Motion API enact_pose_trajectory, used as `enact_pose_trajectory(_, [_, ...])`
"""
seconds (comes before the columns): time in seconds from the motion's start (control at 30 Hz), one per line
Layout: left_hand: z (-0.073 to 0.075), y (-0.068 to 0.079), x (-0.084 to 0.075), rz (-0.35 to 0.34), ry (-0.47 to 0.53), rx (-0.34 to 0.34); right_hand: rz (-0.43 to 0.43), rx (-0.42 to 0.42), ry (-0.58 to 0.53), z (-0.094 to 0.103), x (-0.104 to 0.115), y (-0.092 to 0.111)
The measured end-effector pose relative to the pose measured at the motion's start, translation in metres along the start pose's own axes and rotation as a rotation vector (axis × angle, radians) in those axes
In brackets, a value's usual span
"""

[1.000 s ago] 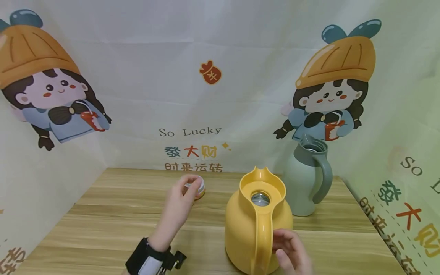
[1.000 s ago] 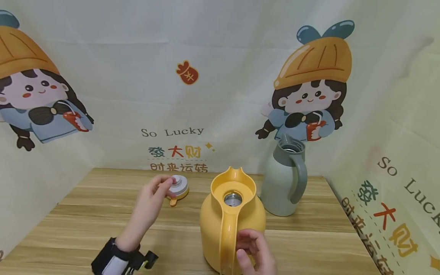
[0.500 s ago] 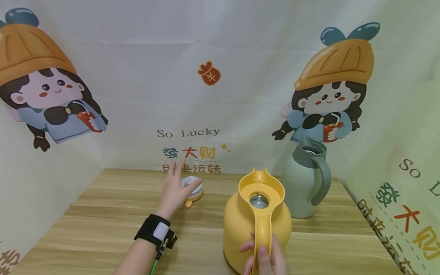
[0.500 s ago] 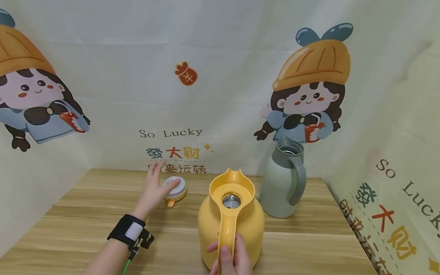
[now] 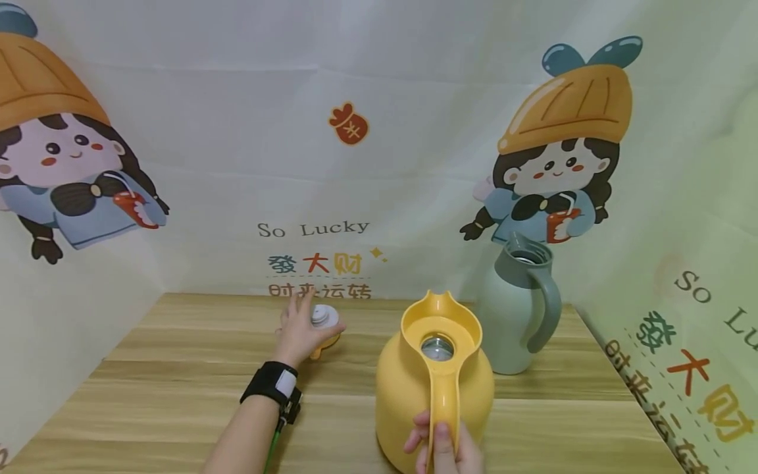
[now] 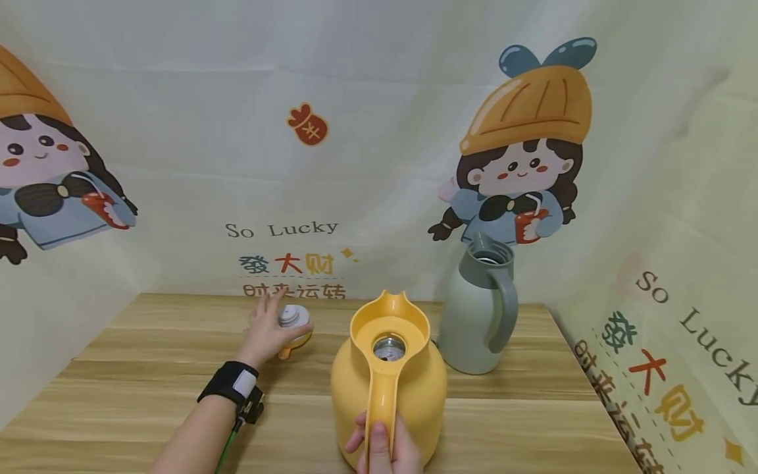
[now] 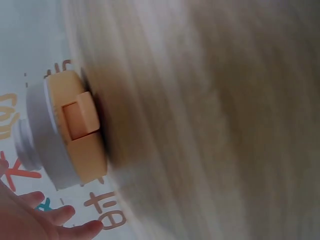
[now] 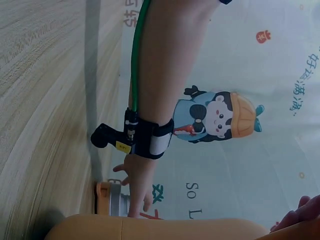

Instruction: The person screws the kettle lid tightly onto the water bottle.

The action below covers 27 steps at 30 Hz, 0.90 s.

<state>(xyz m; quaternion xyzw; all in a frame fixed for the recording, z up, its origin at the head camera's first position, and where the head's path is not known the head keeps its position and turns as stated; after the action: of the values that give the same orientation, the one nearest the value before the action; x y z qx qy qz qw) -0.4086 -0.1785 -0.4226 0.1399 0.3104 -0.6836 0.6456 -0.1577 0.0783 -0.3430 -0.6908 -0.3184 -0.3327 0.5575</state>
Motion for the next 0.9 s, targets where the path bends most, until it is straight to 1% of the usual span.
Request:
enact_pose_trajectory(0.07, [-0.003,-0.001,0.002,-0.002,-0.022,0.006,-0.009,-0.001,0.009,0.0,0.0,0.0])
enact_pose_trajectory(0.2, [-0.005,-0.003,0.001,-0.008,-0.05,-0.004,-0.012,-0.002,0.016,-0.001,0.0,0.0])
enact_pose_trajectory(0.37, [-0.006,-0.005,0.001,0.005,-0.051,-0.01,-0.024,-0.006,0.011,-0.001,-0.001,0.0])
enact_pose_trajectory(0.63, [-0.012,-0.01,0.005,0.016,-0.041,0.011,-0.027,-0.016,0.017,0.0,-0.001,0.0])
enact_pose_trajectory(0.8, [-0.012,-0.009,0.006,0.047,-0.061,0.024,-0.039,-0.04,0.018,0.001,-0.002,0.001])
enact_pose_trajectory(0.9, [-0.012,-0.008,0.004,0.053,-0.087,0.036,-0.041,-0.052,0.016,0.002,-0.003,0.002])
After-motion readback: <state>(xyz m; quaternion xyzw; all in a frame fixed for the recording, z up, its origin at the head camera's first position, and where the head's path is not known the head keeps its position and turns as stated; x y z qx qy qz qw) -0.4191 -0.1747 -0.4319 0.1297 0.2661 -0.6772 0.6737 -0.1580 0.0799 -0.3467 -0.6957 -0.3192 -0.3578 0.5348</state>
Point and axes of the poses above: each hand's wrist, its own y-axis away from the middle knuckle, its own z-axis out of the back of the hand, x = y × z, the point moved 9 cm from there along -y, towards the middle knuckle, and after that the axes turned 1 degree about y, right-handed, at the moved point
